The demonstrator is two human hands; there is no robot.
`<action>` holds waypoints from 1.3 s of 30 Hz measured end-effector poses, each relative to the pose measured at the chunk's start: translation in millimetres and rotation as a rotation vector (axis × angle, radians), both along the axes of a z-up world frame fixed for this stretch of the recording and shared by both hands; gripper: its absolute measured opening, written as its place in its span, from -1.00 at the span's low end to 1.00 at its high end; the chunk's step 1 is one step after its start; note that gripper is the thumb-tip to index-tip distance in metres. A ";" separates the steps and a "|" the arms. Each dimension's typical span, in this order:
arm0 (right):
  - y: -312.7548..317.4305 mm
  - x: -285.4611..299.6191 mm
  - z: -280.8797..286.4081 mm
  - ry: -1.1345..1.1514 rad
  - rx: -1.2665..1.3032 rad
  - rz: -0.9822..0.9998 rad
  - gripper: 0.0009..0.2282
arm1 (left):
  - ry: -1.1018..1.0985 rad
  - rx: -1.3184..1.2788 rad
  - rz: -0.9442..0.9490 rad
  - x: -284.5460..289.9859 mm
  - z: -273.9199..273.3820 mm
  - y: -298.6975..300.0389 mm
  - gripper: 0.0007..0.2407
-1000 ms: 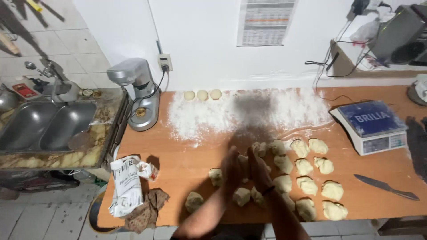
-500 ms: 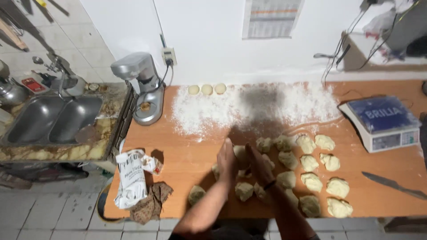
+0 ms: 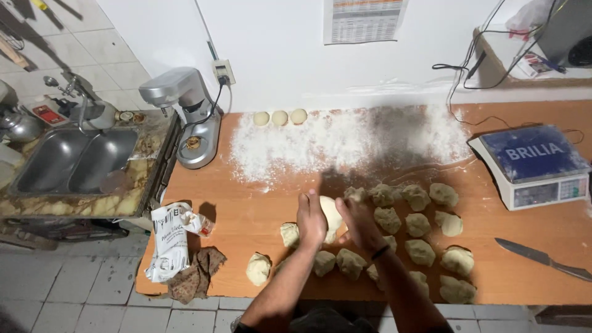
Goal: Shaping individual portions of pastry dough into smooth balls on a floured workbench.
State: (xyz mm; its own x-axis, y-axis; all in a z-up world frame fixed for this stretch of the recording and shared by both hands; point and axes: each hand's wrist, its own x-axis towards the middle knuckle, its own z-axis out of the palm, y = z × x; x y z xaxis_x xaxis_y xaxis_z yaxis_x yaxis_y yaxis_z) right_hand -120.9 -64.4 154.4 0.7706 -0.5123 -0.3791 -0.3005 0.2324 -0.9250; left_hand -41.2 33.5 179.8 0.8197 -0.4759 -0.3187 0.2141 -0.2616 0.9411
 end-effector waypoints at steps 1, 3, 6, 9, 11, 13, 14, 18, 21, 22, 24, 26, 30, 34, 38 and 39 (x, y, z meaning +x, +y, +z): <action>-4.0 2.0 -11.0 0.095 -0.261 -0.073 -0.49 | -0.013 -0.031 -0.068 -3.9 10.5 2.8 -0.43; -4.9 4.4 -22.5 0.179 -0.523 -0.135 -0.46 | -0.030 -0.061 -0.123 -8.9 14.0 3.0 -0.39; 5.5 6.7 -27.6 0.070 -0.462 -0.402 -0.54 | -0.122 -0.203 -0.202 -4.4 -17.4 -8.1 -0.48; 3.4 10.9 -19.5 -0.093 -0.497 -0.613 -0.57 | -0.420 -0.180 0.026 2.1 -55.1 -25.7 -0.64; 0.8 9.6 3.6 -0.056 -0.339 -0.312 -0.54 | -0.341 -0.219 0.029 -4.0 -62.8 -26.4 -0.59; 6.3 -3.6 20.9 -0.007 -0.205 -0.090 -0.44 | -0.352 -0.113 0.027 2.1 -46.7 -10.6 -0.57; 5.6 -8.3 31.1 0.034 -0.086 0.125 -0.29 | -0.368 -0.025 0.022 6.9 -37.8 -6.4 -0.55; 5.6 8.6 5.8 0.107 -0.409 -0.002 -0.44 | -0.055 -0.050 -0.225 5.5 -28.9 -15.8 -0.35; 16.9 14.1 15.3 0.049 -0.470 -0.337 -0.54 | -0.033 -0.442 -0.023 -10.2 5.1 -4.8 -0.57; 25.3 14.8 31.9 0.027 -0.366 -0.416 -0.42 | -0.101 -0.393 0.045 -2.4 -17.1 -9.7 -0.68; 30.4 13.5 47.0 0.006 -0.261 -0.497 -0.27 | -0.167 -0.346 0.110 2.1 -30.4 -10.9 -0.71; 24.0 6.5 43.2 0.065 -0.166 -0.293 -0.34 | -0.104 -0.176 0.028 -7.2 -14.0 -2.1 -0.60; 12.8 3.8 24.8 0.156 -0.034 0.013 -0.44 | -0.063 0.039 -0.107 14.1 -9.1 14.4 -0.25; -6.3 25.8 -50.5 0.351 -0.989 0.016 -0.56 | -0.016 -0.255 -0.286 5.5 11.6 16.5 -0.40; -45.4 50.2 -153.7 0.795 -1.603 0.231 -0.54 | 0.052 -0.708 -0.151 14.6 -29.8 -6.1 -0.52; -2.0 52.5 -90.5 0.801 -1.605 0.227 -0.54 | 0.054 -0.713 -0.156 19.3 -28.8 0.7 -0.52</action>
State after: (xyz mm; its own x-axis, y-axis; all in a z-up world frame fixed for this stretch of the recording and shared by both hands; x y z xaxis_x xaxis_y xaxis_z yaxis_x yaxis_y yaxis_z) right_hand -68.4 -66.5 63.8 0.7691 -0.6371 0.0508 -0.6340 -0.7506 0.1862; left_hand -21.9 34.3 150.9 0.7175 -0.6927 0.0738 0.2757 0.3797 0.8831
